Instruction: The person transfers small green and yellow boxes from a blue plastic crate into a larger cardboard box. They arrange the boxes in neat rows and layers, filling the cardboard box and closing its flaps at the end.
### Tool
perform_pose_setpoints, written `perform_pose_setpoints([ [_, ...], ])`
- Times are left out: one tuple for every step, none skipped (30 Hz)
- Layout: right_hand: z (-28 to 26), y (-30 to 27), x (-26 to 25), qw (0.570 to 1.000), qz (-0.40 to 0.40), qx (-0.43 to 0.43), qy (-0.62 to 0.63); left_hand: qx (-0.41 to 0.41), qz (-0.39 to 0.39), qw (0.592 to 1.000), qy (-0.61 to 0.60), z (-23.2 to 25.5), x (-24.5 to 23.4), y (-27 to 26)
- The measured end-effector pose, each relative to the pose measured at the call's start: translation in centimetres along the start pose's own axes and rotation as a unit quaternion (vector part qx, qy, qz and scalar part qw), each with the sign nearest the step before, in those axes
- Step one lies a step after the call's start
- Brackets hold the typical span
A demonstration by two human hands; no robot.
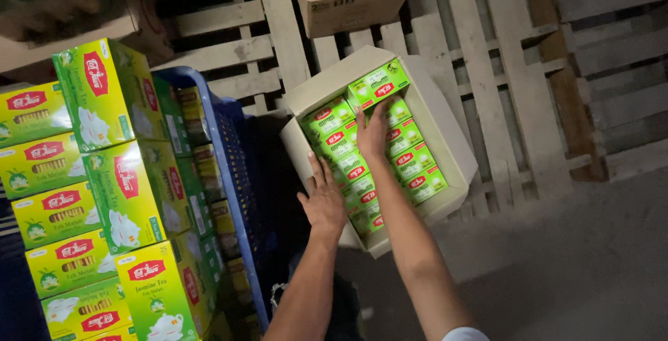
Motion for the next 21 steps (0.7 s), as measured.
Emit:
perform_pose_setpoints([
  [-0.8,-0.6,-0.3,1.0,0.0,-0.001,-0.001,0.001,0.001,1.0,-0.001,0.0,0.3,0.1],
  [-1.5,-1.2,-0.8,0.999,0.015,0.006,0.041,-0.004,0.009,1.0,0.002,-0.1,0.6,0.1],
  [-2.4,-1.7,-1.0,0.996,0.031,0.014,0.085,-0.008,0.019,1.0,0.008,-0.2,0.7,0.3],
  [-1.4,-1.4,-0.7,0.996,0.032,0.012,0.086,-0.007,0.021,1.0,0.009,-0.4,1.2,1.1],
  [-0.4,-1.3,-0.4,0.999,0.019,0.012,0.035,-0.006,0.01,1.0,0.01,-0.6,2.0,1.7],
  [0.6,-1.2,0.0,1.0,0.005,0.012,-0.017,-0.005,-0.001,1.0,0.011,-0.9,2.7,2.3],
  [2.0,-0.8,0.5,1.0,0.006,0.011,-0.016,-0.005,0.0,1.0,0.012,-0.8,2.2,1.7],
  [3.3,-0.5,1.0,0.999,-0.002,-0.005,-0.032,-0.003,-0.004,1.0,0.015,-0.7,1.7,1.1],
  [4.4,0.2,1.4,0.999,-0.007,-0.023,-0.047,0.0,-0.005,1.0,0.017,-0.6,1.1,0.6],
  [4.1,1.0,0.9,0.999,-0.005,-0.026,-0.045,0.0,-0.001,1.0,0.018,-0.9,2.4,2.0],
  [4.1,1.3,0.4,0.998,-0.037,-0.026,-0.047,0.0,0.012,0.999,0.037,-1.3,3.9,3.0],
  [4.0,1.4,-0.2,0.996,-0.069,-0.027,-0.049,0.0,0.024,0.998,0.057,-1.8,5.4,4.0],
  [5.1,1.4,-1.1,0.996,-0.07,-0.03,-0.05,-0.001,0.025,0.998,0.054,-1.8,5.6,3.8],
  [6.2,1.1,-1.8,0.988,-0.103,-0.028,-0.113,0.009,0.04,0.998,0.045,-1.9,5.8,3.5],
  [6.7,1.6,-2.2,0.975,-0.134,-0.032,-0.173,0.016,0.06,0.997,0.034,-2.1,5.4,3.6],
  [8.7,2.0,-2.0,0.975,-0.134,-0.041,-0.172,0.013,0.068,0.997,0.03,-1.5,3.4,1.6],
  [10.8,2.4,-1.5,0.976,-0.145,-0.019,-0.161,0.027,0.06,0.998,-0.013,-1.1,1.6,-0.5],
  [12.8,2.7,-1.0,0.977,-0.156,0.003,-0.149,0.042,0.053,0.996,-0.055,-0.8,-0.2,-2.7],
  [11.7,1.4,-1.3,0.976,-0.158,-0.007,-0.148,0.037,0.061,0.996,-0.061,-0.9,1.0,-2.1],
  [10.7,-0.1,-1.4,0.98,-0.181,0.022,-0.079,0.058,0.085,0.994,-0.047,-0.9,2.1,-1.4],
  [10.1,-2.1,-1.9,0.977,-0.205,0.055,-0.013,0.078,0.104,0.991,-0.034,-0.9,3.4,-1.1],
])
Point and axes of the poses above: each hand's wrist, its own y-axis towards the middle knuckle, its own x-axis out of the palm, z = x × y, the point moved 3 cm from there along y, towards the middle knuckle, and after that the axes turned 1 degree about z, right-handed, at the moved point
